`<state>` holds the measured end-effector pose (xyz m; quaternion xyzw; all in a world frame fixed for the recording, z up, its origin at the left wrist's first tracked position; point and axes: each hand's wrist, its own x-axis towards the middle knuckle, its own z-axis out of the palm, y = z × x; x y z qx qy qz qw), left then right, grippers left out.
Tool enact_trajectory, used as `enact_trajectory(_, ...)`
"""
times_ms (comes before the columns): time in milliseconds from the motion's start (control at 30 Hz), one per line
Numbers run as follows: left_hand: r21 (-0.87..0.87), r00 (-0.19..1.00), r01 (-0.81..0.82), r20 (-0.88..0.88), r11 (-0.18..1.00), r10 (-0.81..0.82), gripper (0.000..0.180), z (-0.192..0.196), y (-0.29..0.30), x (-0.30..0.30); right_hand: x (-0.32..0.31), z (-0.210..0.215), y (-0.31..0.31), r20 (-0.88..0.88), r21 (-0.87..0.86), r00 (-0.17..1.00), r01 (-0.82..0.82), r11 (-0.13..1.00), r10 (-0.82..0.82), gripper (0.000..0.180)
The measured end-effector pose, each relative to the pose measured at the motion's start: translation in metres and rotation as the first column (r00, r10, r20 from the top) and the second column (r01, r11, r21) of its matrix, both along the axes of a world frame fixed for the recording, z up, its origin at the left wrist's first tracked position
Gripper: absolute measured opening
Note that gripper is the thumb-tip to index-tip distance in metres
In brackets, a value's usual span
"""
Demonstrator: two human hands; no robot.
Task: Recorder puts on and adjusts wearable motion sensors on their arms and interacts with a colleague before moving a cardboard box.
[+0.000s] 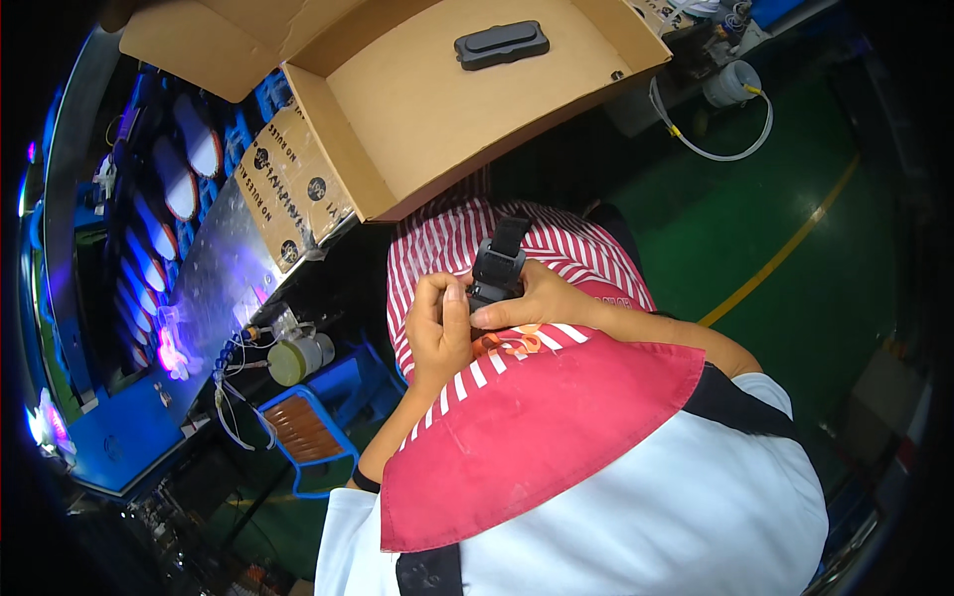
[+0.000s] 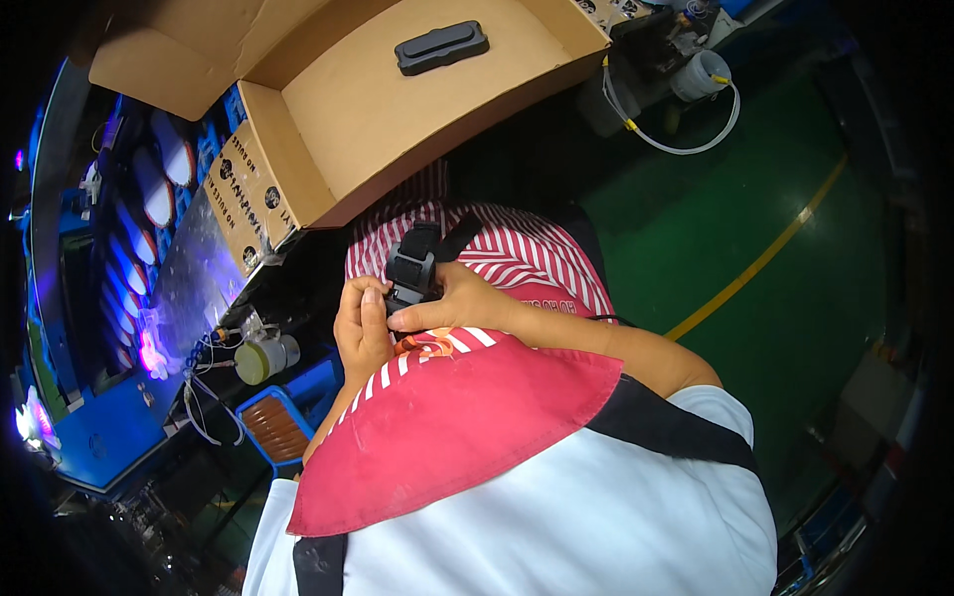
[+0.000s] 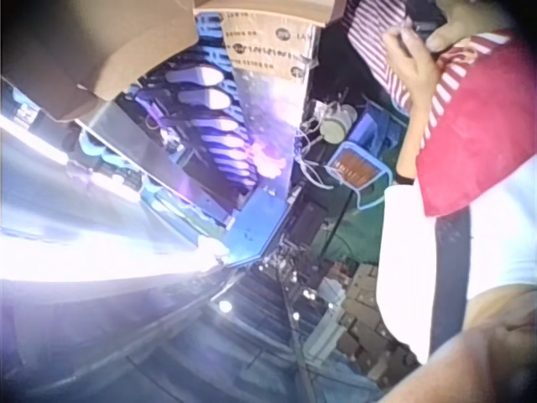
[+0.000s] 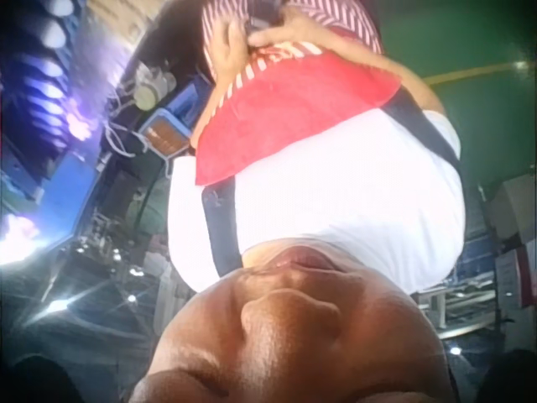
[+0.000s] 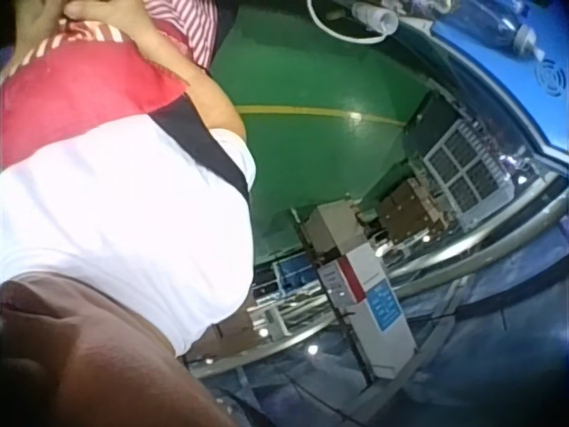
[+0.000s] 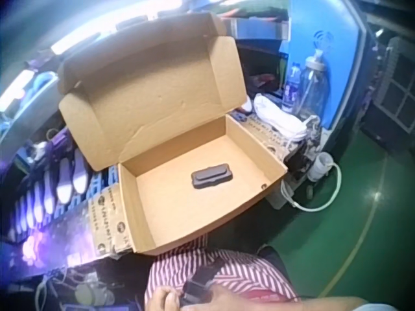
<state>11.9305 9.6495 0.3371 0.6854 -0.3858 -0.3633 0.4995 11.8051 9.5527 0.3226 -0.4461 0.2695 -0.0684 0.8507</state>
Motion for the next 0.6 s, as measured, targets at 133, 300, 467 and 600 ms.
enact_trajectory(133,0.011,0.997,-0.075,-0.017,0.997,0.075,0.013,0.004,0.008,-0.006,-0.001,-0.003,0.010,0.006,-0.029,1.000,-0.015,0.999,0.015,0.046)
enact_trajectory(300,0.005,0.988,-0.126,-0.091,0.992,0.126,0.014,0.006,0.015,-0.008,-0.001,0.003,0.011,0.007,0.001,0.999,-0.053,0.999,0.053,0.043)
enact_trajectory(467,0.045,0.972,-0.169,-0.160,0.985,0.174,0.014,0.011,0.014,-0.011,-0.003,0.009,0.012,-0.018,0.006,0.999,-0.046,0.999,0.046,0.039)
enact_trajectory(600,0.090,0.963,-0.179,-0.188,0.980,0.193,0.014,0.013,0.015,-0.011,-0.003,0.006,0.015,-0.026,0.005,0.999,-0.030,1.000,0.031,0.038)
